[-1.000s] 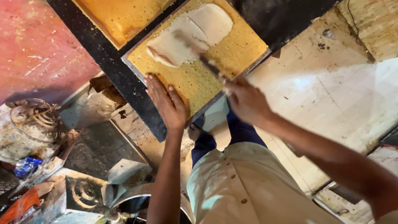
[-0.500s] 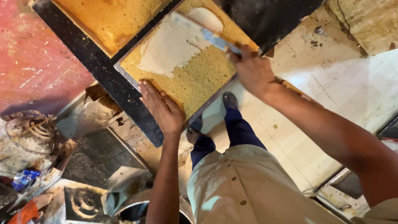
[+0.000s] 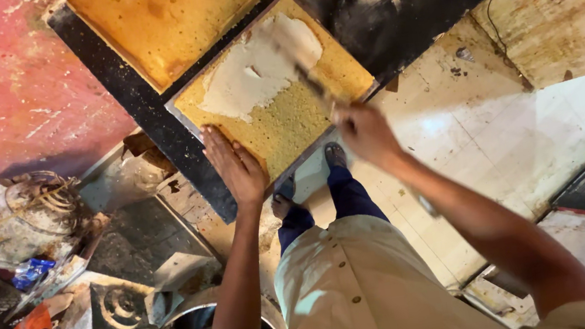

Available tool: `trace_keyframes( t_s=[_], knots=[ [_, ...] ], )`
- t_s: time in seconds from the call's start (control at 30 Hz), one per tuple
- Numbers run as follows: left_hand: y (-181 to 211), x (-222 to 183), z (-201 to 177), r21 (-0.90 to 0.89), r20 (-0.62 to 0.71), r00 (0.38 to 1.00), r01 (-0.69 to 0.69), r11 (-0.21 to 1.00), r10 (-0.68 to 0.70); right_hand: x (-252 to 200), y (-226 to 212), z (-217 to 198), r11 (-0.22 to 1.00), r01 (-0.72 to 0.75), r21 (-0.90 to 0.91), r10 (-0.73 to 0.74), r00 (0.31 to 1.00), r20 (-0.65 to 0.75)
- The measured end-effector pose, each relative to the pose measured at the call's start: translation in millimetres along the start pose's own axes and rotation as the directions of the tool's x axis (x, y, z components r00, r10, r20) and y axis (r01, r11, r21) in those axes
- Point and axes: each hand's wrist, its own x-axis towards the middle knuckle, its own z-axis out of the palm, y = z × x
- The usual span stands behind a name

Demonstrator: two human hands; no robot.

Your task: The person prepares layers of cake by using a flat tool to scrape and spread cream from a large mass onto the surface of thin cake sheets, then places additional sheets on top and continues layering with more cream.

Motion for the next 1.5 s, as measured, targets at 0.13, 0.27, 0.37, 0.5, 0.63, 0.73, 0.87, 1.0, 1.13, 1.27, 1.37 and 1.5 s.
trace_keyframes(
  t_s=[0.13,0.27,0.37,0.5,0.63,0.73,0.87,1.0,1.13,1.27,1.37,1.5],
  knots=[
    [2,0,-1,0.004,-0.007,1.0,-0.009,1.0,0.009,54,18,12,0.979,0.205,0.016,-0.205,0.979,0.002],
    [5,1,-2,-0.014,-0.014,1.0,0.004,1.0,-0.004,41,0,62,0.99,0.142,-0.009,-0.138,0.973,0.184],
    [0,-2,1,-0.019,-0.05,0.999,0.019,1.0,-0.02,23,-27,88,0.952,0.301,-0.06,-0.293,0.95,0.105],
    [-5,-3,7,0.075,-0.069,0.994,0.091,0.993,-0.086,23,-56,93,0.933,0.342,-0.112,-0.315,0.927,0.204],
    [-7,-2,9,0.092,-0.075,0.99,0.127,0.988,-0.121,21,-76,86,0.889,0.412,-0.201,-0.345,0.89,0.299],
    [-5,-3,10,0.086,-0.112,0.981,0.169,0.982,-0.159,0,-71,67,0.899,0.4,-0.18,-0.324,0.882,0.341],
    [-6,-10,5,-0.055,-0.253,0.967,-0.007,0.998,-0.007,-25,-43,30,0.904,0.423,-0.058,-0.388,0.871,0.301],
    [-4,-12,3,-0.098,-0.199,0.976,0.065,0.993,-0.084,-30,1,-22,0.978,0.205,-0.051,-0.184,0.944,0.273],
    [4,-4,-3,-0.004,-0.082,0.989,0.125,0.992,-0.125,21,42,-70,0.979,0.022,-0.203,0.002,0.993,0.12],
    [11,0,-3,0.028,-0.057,0.993,0.102,0.994,-0.1,59,73,-56,0.967,0.231,-0.104,-0.204,0.955,0.215],
    [10,2,-1,0.055,-0.054,0.991,0.124,0.991,-0.121,40,71,-30,0.976,0.212,0.05,-0.217,0.923,0.318],
    [11,0,-1,0.091,-0.054,0.991,0.126,0.988,-0.122,16,53,-36,0.97,0.2,0.137,-0.241,0.856,0.457]
  ],
)
